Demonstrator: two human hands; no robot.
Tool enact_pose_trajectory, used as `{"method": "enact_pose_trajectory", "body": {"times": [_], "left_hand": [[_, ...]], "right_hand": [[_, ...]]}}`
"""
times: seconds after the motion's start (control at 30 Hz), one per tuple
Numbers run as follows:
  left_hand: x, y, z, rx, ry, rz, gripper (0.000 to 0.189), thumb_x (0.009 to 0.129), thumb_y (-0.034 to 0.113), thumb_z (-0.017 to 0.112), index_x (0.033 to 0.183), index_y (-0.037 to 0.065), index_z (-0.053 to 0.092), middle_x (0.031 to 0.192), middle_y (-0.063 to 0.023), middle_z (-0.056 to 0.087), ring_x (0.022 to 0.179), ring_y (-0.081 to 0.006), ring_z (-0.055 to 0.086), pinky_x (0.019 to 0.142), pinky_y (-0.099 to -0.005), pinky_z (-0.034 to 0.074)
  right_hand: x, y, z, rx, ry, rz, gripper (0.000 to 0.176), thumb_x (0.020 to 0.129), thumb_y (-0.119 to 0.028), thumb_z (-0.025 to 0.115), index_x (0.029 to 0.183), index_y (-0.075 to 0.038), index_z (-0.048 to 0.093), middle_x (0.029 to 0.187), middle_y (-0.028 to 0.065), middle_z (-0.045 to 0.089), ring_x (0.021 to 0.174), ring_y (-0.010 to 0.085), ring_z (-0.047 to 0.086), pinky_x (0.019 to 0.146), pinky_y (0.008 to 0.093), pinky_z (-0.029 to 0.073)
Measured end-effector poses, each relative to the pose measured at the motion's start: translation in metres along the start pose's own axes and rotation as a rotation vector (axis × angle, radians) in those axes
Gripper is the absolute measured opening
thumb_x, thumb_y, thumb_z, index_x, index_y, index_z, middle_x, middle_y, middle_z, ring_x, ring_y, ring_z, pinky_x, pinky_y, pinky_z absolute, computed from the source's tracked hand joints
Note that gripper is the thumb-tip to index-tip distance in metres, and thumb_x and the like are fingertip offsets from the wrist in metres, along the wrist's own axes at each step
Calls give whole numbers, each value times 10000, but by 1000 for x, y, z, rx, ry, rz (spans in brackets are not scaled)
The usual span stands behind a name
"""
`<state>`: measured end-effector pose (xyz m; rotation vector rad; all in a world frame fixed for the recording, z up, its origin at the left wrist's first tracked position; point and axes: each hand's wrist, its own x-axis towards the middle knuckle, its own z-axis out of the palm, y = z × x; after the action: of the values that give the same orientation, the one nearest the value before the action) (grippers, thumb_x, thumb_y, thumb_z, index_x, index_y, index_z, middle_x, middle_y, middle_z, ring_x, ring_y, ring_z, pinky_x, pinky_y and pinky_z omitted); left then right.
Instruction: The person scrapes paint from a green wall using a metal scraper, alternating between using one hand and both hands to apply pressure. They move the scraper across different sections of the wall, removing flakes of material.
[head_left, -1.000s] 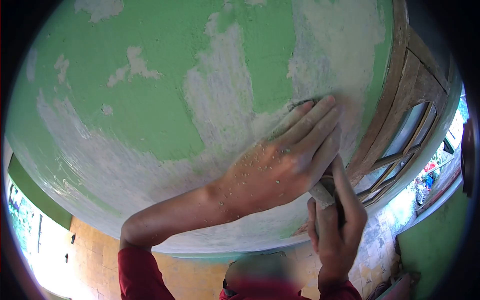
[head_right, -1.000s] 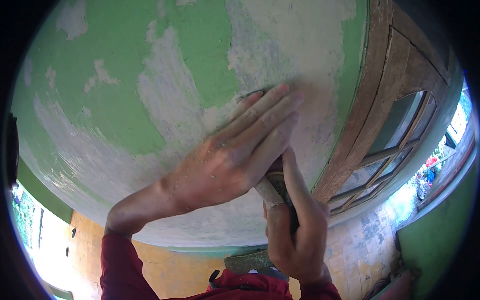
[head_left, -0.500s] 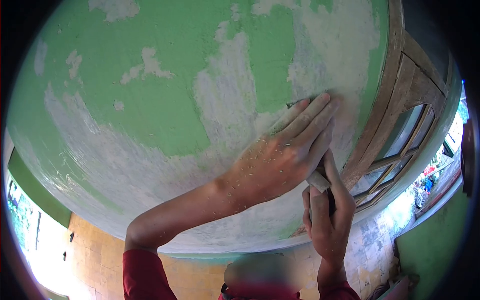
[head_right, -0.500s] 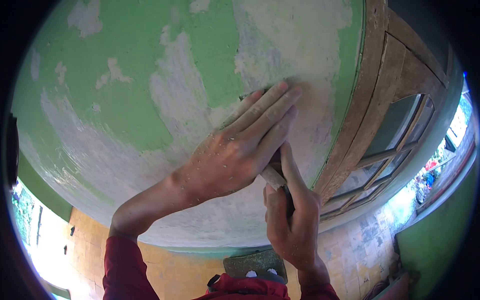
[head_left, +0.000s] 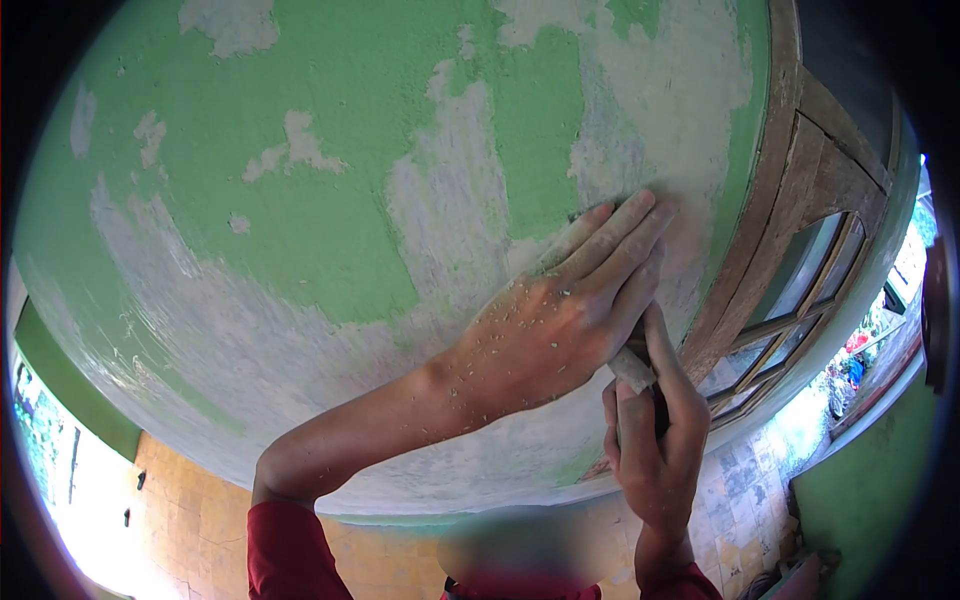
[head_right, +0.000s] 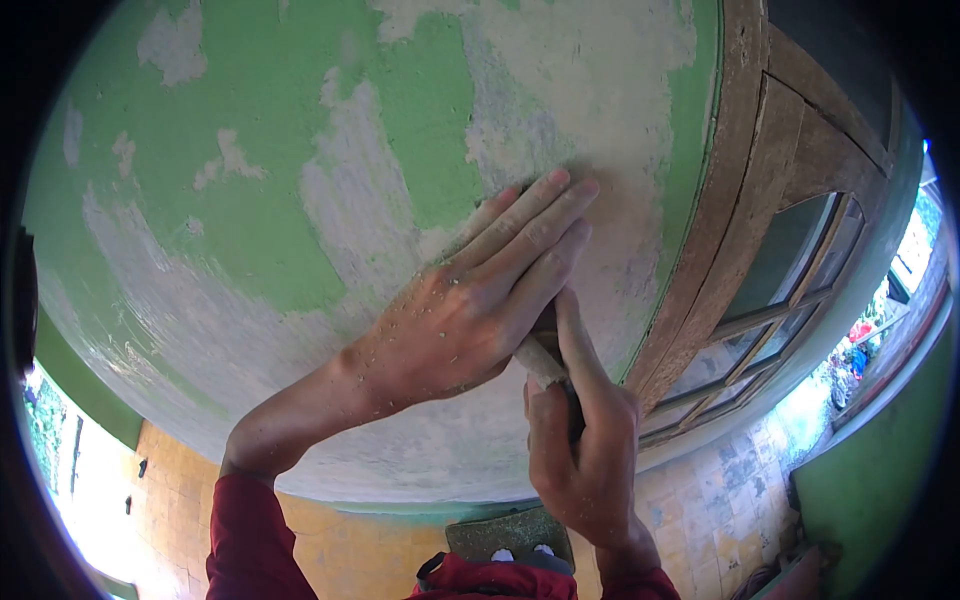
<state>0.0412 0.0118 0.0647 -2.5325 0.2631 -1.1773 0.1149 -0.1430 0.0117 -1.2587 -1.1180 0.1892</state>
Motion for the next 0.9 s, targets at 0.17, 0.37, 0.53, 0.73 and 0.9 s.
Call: {"method": "enact_pose_trajectory", "body": {"times": [0.17,0.37,0.53,0.73,0.9], "left_hand": [[7,-5,2,80,63,22,398,880,88,598,1200,-147,618,1484,-295,481,1436,-390,447,1201,-485,377],[6,-7,6,119,56,35,414,891,105,592,1216,-149,604,1485,-302,474,1435,-401,444,1203,-481,372],[4,-4,2,32,65,23,414,898,101,577,1222,-157,598,1485,-302,473,1439,-401,439,1200,-483,376],[3,-1,2,79,76,-13,417,903,76,570,1250,-154,579,1487,-303,469,1450,-401,426,1196,-480,386],[10,-5,0,71,69,7,403,895,69,575,1223,-164,587,1486,-312,466,1441,-407,435,1197,-480,386]], "right_hand": [[6,-3,1,3,-10,32,593,933,26,453,1518,104,400,789,78,630,658,67,528,600,251,444],[4,-3,3,9,38,-57,531,1006,-27,415,1516,118,388,828,67,626,531,31,402,454,212,318],[1,-2,-5,-71,-24,-67,533,1004,-36,421,1516,108,400,912,78,643,561,21,412,486,200,321],[-3,-2,-2,-89,2,-98,534,1005,-31,434,1527,75,410,959,61,656,569,21,411,488,195,326],[4,-2,-2,22,-7,-54,535,1004,-37,442,1526,74,412,999,80,672,569,23,418,475,200,334]]}}
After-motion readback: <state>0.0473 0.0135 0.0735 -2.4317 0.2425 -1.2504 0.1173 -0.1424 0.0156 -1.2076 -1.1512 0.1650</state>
